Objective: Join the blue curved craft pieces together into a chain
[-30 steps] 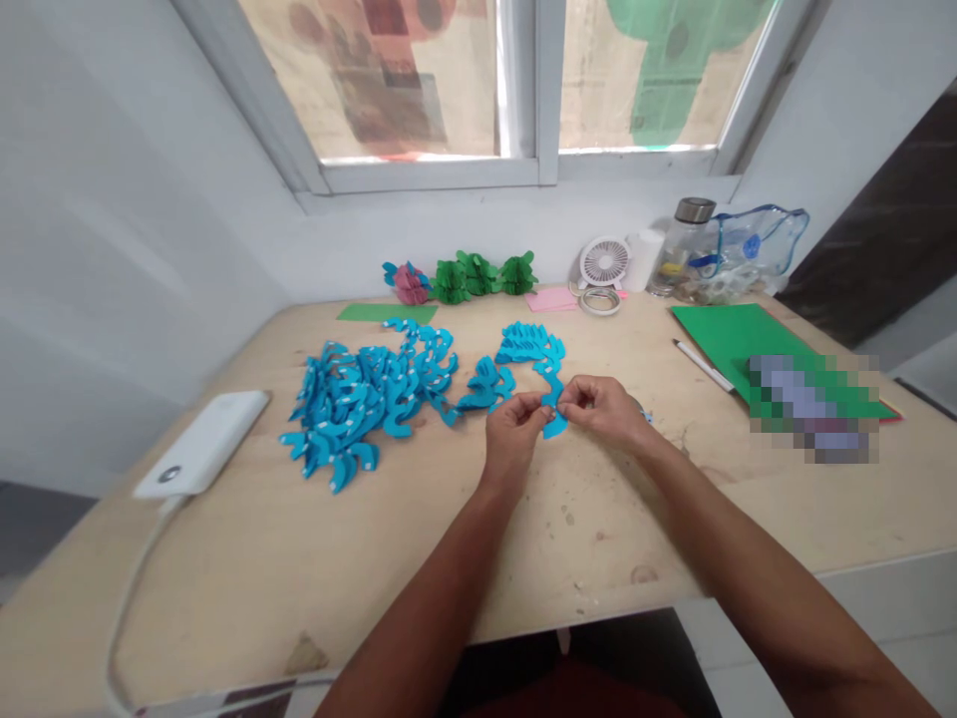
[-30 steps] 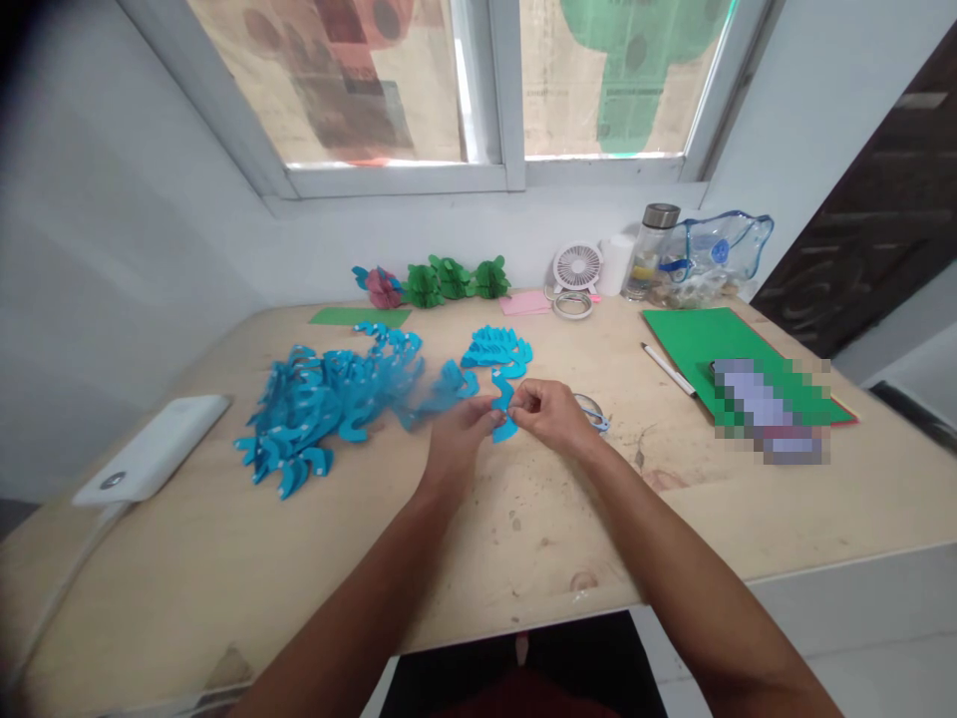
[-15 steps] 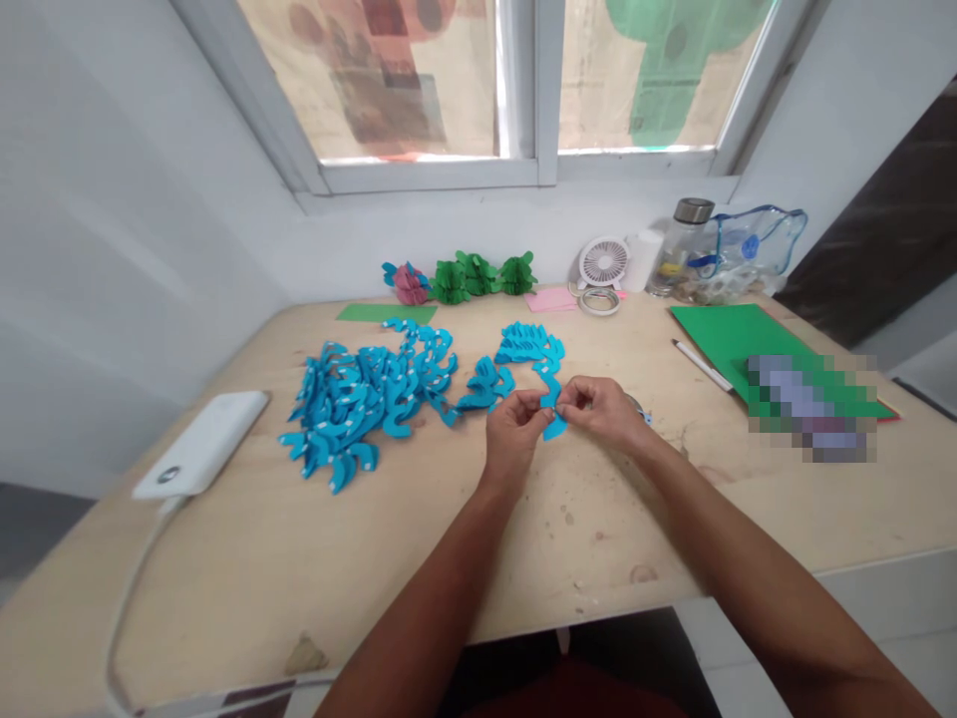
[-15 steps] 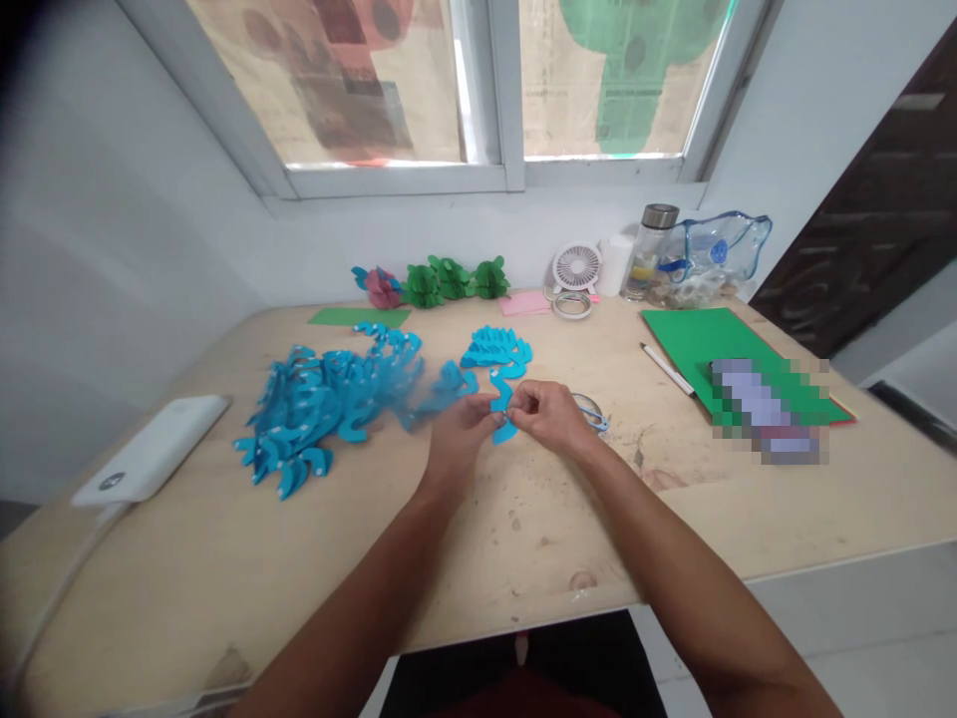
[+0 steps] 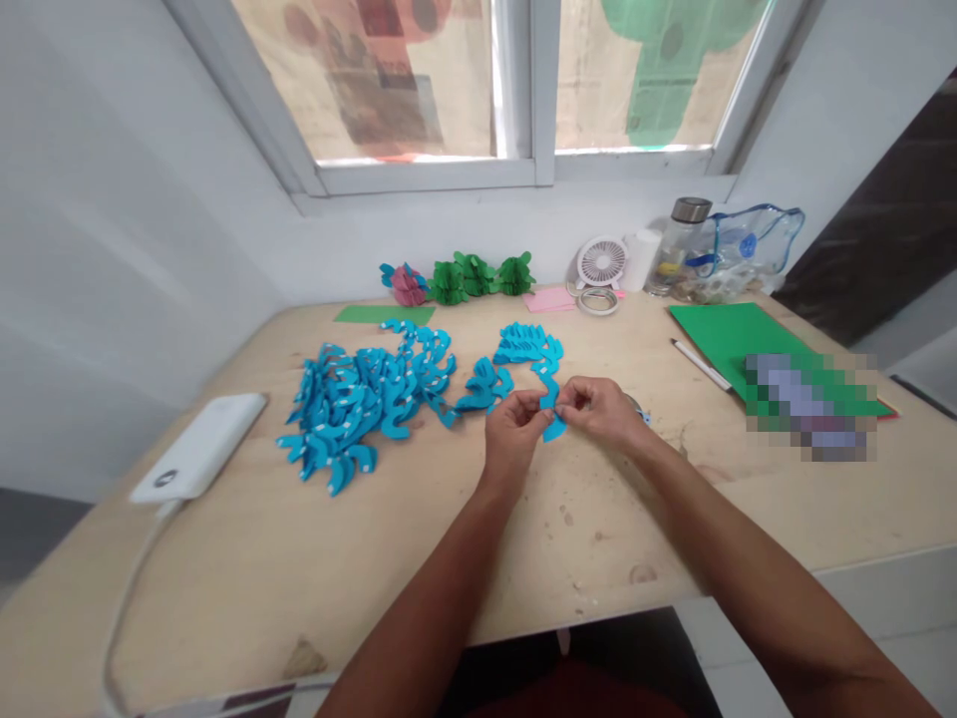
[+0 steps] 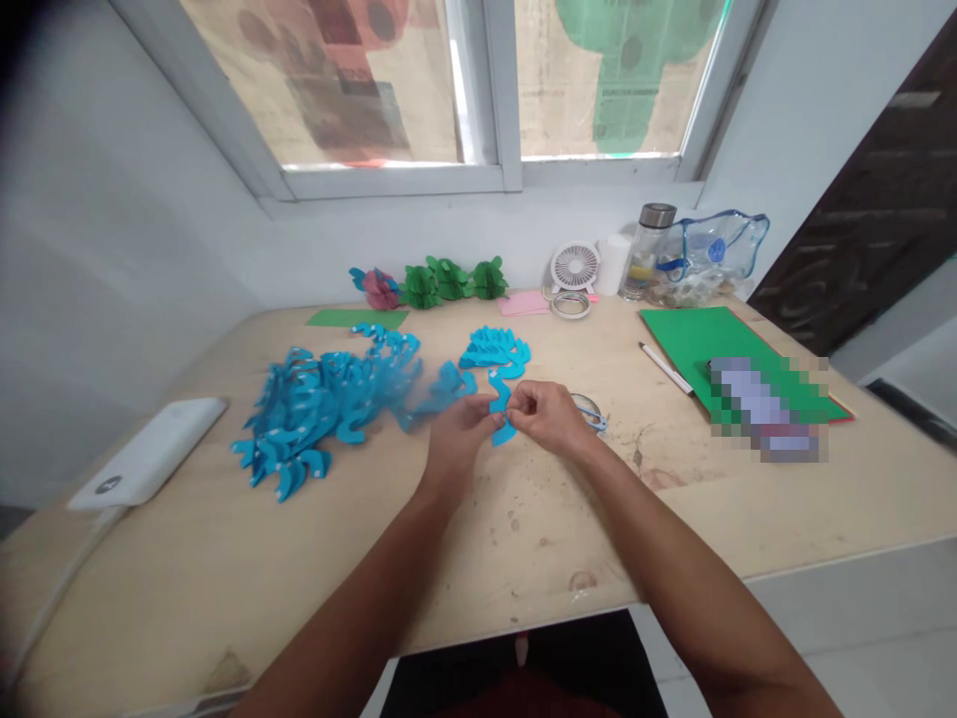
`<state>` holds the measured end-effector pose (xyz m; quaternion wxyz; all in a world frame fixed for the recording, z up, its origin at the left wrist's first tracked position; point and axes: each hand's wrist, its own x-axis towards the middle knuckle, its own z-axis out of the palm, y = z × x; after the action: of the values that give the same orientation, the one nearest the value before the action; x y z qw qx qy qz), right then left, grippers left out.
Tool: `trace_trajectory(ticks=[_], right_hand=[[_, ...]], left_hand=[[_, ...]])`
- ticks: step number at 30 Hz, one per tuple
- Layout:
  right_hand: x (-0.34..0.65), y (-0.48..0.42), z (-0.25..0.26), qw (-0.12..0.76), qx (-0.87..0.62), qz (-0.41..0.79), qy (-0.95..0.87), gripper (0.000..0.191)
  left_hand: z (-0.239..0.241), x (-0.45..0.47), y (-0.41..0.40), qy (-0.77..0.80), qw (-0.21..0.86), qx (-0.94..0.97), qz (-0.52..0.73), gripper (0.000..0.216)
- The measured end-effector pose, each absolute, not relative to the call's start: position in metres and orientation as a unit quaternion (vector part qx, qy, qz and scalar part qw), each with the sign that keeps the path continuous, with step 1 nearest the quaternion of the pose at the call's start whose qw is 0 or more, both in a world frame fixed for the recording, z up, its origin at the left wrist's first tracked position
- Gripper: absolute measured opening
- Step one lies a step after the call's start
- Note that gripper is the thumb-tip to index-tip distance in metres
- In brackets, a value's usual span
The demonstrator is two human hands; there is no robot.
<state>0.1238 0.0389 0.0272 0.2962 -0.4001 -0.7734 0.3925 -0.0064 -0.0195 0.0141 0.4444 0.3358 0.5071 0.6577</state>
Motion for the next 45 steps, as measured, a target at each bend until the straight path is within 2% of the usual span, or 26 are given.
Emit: trace_trajectory(ticks=[19,28,34,41,45], right_hand=[[0.124,0.044,0.020,0.300,-0.387,0.453,-0.745,0.020],[0.123,0.045,0.016,0.301,-0.402,0.463,-0.730,0.016],[0.125,0.047,0.020,0.334,-0.409,0.480,-0.701,0.014],[0.127,0.042,0.029,0.269,-0.370,0.485,-0.745,0.016],[0.126,0.041,0.028,0.270,-0.368,0.489,-0.743,0.014]], left_hand=[[0.015,-0.007,-0.018,0.490,0.424,0.367,0.667,0.022],[0.009,-0.008,-0.016,0.490,0.422,0.373,0.665,0.024],[0.013,-0.007,-0.018,0.488,0.429,0.358,0.671,0.024],[0.012,-0.007,-0.018,0.502,0.422,0.344,0.672,0.025],[0.009,-0.008,-0.016,0.503,0.427,0.340,0.670,0.026]])
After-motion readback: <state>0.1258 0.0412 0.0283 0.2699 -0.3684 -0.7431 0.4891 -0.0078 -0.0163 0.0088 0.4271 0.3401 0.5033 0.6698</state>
